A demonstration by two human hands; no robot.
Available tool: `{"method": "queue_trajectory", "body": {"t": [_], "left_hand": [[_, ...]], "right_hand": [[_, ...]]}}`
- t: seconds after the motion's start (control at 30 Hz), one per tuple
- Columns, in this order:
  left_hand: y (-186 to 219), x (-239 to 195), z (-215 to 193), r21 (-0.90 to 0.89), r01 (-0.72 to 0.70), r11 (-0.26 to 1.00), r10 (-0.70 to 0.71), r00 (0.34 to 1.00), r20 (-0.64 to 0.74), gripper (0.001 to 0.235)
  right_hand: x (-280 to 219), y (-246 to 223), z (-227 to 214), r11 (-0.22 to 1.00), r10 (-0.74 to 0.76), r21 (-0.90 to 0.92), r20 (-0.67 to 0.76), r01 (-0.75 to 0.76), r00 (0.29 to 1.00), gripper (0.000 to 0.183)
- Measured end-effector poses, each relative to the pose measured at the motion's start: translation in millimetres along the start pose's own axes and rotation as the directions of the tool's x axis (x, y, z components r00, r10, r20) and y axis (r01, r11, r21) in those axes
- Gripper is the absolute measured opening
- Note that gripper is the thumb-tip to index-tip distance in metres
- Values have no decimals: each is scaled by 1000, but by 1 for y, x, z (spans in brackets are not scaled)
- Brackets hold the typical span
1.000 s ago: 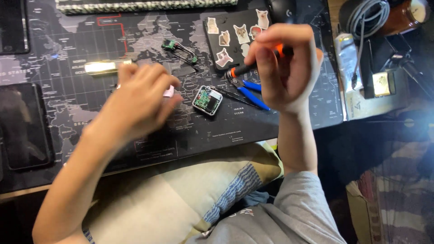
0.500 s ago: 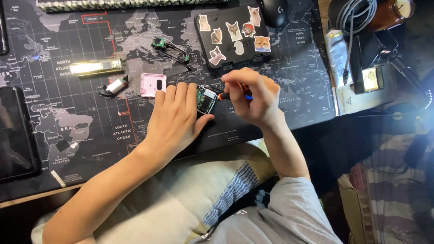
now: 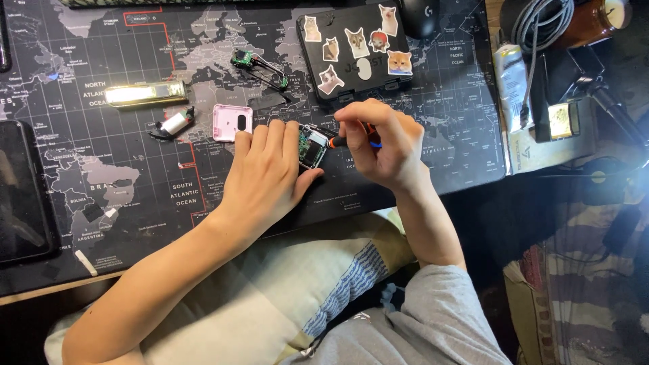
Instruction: The person uses a soldering iron to work on a small electronic component and then uses a screwdriver to tighten screws on a disassembled electronic device. The person handles the device and tools on a desk with a world map mat.
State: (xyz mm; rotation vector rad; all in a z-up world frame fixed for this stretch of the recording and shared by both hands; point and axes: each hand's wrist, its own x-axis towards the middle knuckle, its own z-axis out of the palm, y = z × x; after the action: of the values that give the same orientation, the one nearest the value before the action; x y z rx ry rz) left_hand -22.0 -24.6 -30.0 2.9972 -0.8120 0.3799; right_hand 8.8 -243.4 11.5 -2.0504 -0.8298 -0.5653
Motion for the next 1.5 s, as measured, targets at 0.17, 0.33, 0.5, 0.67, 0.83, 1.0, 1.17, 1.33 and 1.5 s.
{"method": "queue_trajectory", "body": {"t": [0.17, 0.33, 0.5, 0.67, 0.83, 1.0, 1.17, 1.33, 1.5], "left_hand": [[-1, -1, 9, -34, -27, 999, 24, 997, -74, 77], [-2, -2, 16, -101, -47, 994, 32, 989, -147, 82], [-4, 0, 15, -127, -48, 991, 30, 989, -144, 81], [-7, -1, 17, -136, -65, 989, 43, 987, -154, 83], [-11, 0, 15, -163, -69, 984, 45, 988, -146, 83], [-14, -1, 21, -194, -88, 977, 61, 988, -140, 85], [-16, -3, 23, -197, -97, 976, 70, 988, -140, 82], [-16, -4, 28, -193, -108, 975, 76, 984, -163, 82], [-18, -4, 32, -238, -98, 966, 64, 987, -148, 85]], "right_hand": [[6, 0, 2, 996, -73, -60, -39, 71, 997, 8], [8, -3, 11, 989, -145, -12, -62, 144, 988, 19], [10, 3, 10, 975, -211, 73, -1, 210, 978, 27], [10, 3, 5, 975, -205, 103, 82, 197, 975, 29], [14, 3, 3, 967, -212, 171, 130, 189, 969, 33], [17, -3, -1, 968, -247, 2, 146, 249, 958, 32], [20, -14, -5, 968, -228, -51, 218, 244, 949, 27], [19, -17, -4, 975, -218, 13, 258, 222, 941, 33], [13, -7, -2, 981, -191, 16, 263, 193, 946, 36]]}}
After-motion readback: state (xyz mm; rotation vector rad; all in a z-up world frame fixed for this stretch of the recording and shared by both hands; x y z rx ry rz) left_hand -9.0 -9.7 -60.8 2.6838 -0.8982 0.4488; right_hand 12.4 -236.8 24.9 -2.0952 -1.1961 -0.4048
